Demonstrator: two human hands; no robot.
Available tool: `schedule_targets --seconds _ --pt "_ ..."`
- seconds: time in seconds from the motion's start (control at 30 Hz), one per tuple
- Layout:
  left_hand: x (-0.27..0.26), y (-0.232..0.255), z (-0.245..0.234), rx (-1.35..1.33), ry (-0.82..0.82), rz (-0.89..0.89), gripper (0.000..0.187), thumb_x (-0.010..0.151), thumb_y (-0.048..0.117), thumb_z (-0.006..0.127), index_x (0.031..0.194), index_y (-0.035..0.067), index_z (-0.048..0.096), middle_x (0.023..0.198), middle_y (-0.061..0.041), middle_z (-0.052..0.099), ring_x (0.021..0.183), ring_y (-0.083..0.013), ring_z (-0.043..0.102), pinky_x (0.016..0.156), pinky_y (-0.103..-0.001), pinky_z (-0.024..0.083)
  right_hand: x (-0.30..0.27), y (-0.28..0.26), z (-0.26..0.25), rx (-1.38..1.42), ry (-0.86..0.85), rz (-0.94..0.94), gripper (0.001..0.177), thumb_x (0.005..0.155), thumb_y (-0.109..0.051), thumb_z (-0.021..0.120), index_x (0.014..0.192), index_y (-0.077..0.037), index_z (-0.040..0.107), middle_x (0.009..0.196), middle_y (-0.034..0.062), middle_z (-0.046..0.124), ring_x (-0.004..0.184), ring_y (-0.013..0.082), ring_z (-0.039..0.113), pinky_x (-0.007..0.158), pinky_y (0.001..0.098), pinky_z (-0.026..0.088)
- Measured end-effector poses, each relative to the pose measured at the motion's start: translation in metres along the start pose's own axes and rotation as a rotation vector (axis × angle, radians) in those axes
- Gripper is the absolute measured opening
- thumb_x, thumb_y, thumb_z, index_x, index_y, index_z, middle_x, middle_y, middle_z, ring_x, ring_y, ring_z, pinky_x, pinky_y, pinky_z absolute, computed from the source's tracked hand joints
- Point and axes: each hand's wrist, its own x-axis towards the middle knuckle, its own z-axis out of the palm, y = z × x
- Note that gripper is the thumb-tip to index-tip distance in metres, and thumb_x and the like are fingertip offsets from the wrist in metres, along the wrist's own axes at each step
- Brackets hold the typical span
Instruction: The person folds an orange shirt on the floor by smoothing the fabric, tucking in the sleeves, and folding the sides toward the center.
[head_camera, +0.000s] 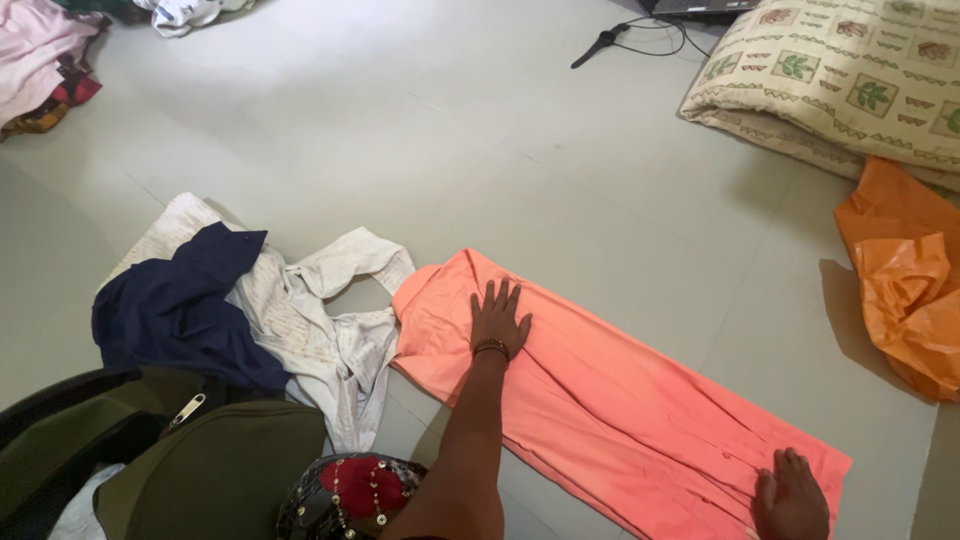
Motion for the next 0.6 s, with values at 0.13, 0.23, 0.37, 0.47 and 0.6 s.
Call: schedule_targets --seconds 0.13,0.23,0.37,0.47,0.6 --pt "-0.0009 -0.0005 -0.0007 -0.013 0.001 0.005 0.07 0.099 0.052 0.046 0.159 0.017 0.035 0.168 -0.005 0.027 0.156 -0.0298 0.015 0.124 -0.059 0.01 0.001 -0.0028 0.0005 0.009 -0.003 0.033 0.056 0.1 -0.036 0.05 0.14 0.0 0.061 0.15 0.023 0.057 0.146 0.0353 0.05 0.123 0.0443 0.041" --pt "-0.0014 -0.0003 -0.0019 -0.015 0.007 0.006 0.07 0.099 0.052 0.046 0.158 0.017 0.035 0.167 -0.005 0.028 0.156 -0.0298 0.015 0.124 -0.06 0.01 0.0032 -0.0007 -0.0001 0.005 -0.013 0.027 0.057 0.099 -0.036 0.051 0.14 0.001 0.062 0.148 0.024 0.058 0.144 0.0355 0.051 0.121 0.045 0.041" --pt "-0.0008 0.0002 -0.0031 -0.018 0.012 0.006 0.069 0.099 0.052 0.046 0.158 0.017 0.035 0.167 -0.004 0.027 0.156 -0.0291 0.015 0.124 -0.059 0.01 0.0009 0.001 0.0032 0.024 0.013 0.028 0.056 0.099 -0.037 0.051 0.138 0.001 0.064 0.145 0.0228 0.058 0.142 0.0338 0.052 0.123 0.0448 0.042" --pt "-0.0019 0.0005 -0.0035 -0.018 -0.004 0.0 0.069 0.099 0.051 0.046 0.159 0.017 0.035 0.168 -0.004 0.026 0.157 -0.029 0.015 0.125 -0.059 0.009 0.0052 0.0053 0.0046 -0.041 -0.035 0.023 0.057 0.096 -0.035 0.054 0.138 0.002 0.065 0.151 0.0235 0.058 0.145 0.0367 0.052 0.119 0.0462 0.043" --pt "-0.0007 0.001 -0.0041 -0.019 -0.011 -0.001 0.069 0.099 0.051 0.045 0.158 0.017 0.034 0.168 -0.004 0.024 0.156 -0.0287 0.013 0.124 -0.059 0.008 0.0012 0.0031 0.0051 0.017 -0.022 0.062 0.055 0.097 -0.035 0.055 0.137 0.002 0.065 0.15 0.0237 0.059 0.146 0.0359 0.053 0.12 0.0458 0.043"
